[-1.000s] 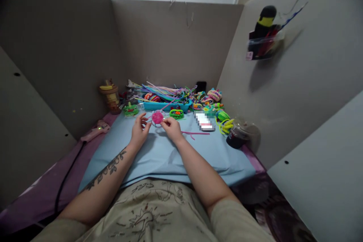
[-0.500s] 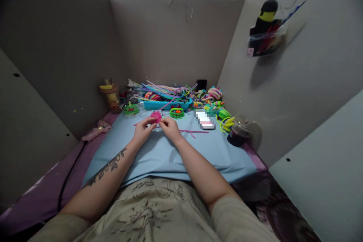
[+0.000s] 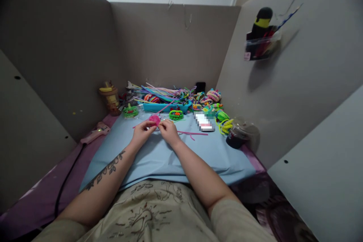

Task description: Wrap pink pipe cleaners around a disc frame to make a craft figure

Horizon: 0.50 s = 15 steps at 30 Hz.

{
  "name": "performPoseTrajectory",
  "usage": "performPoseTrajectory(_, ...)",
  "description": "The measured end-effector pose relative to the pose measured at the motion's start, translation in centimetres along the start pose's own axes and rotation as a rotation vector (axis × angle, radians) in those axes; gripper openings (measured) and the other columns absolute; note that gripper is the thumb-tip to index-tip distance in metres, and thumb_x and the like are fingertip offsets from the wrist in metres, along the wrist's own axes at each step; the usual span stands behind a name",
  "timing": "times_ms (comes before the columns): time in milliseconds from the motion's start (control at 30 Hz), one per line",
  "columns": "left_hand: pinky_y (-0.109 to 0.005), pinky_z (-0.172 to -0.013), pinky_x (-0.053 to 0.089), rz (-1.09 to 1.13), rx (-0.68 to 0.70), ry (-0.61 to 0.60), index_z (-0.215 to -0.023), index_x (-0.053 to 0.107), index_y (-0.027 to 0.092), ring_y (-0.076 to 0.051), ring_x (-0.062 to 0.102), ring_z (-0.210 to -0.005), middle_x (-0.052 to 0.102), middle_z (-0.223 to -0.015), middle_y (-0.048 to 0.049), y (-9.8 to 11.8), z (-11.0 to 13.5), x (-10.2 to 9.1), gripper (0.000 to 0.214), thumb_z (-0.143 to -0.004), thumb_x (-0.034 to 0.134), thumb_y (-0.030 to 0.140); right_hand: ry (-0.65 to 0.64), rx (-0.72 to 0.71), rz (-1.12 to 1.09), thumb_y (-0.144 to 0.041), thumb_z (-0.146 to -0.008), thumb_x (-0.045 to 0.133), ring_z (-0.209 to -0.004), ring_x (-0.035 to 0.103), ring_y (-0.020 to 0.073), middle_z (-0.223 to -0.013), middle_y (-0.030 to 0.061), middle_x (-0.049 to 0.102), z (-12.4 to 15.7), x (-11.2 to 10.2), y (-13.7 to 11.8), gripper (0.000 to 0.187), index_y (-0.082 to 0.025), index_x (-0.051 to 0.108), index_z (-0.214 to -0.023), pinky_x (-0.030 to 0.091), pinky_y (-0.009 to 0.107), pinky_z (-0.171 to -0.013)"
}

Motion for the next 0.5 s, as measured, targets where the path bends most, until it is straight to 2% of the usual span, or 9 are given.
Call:
performPoseTrajectory(233,-0.029,-0.064,0.051,0.010,-0.046,0.069,-0.079,0.073,0.017,-0.018,0.065,-0.068,0.073,-0.075,-0.0050,-0.5,0.0,-1.0,0.017,-0.067,0.070,0.029,-0.035,-0.065,0.105,-0.025,-0.085,0.055,-0.082,0.059,0.0176,-0.083,0.0041,0.064,0.0,-0.2,-0.2,0.014,-0.021,0.068,-0.085,0.044,0.028,-0.077)
performPoseTrajectory(500,-0.028,-0.065,0.050,0.001,-0.080,0.271,-0.085,0.072,0.015,-0.017,0.064,-0.070,0.072,-0.078,-0.0062,-1.4,-0.2,-4.6,0.026,-0.068,0.070,0.035,0.065,0.001,0.312,-0.021,-0.084,0.058,-0.088,0.057,0.0226,-0.088,0.0072,0.068,-0.7,-4.2,2.4,0.013,-0.022,0.071,-0.085,0.037,0.036,-0.082)
Point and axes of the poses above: each hand's wrist, its own z-axis away from the middle knuckle, its own x-axis out of the palm, y = z × x, the point moved 10 cm from there along -z, towards the middle knuckle
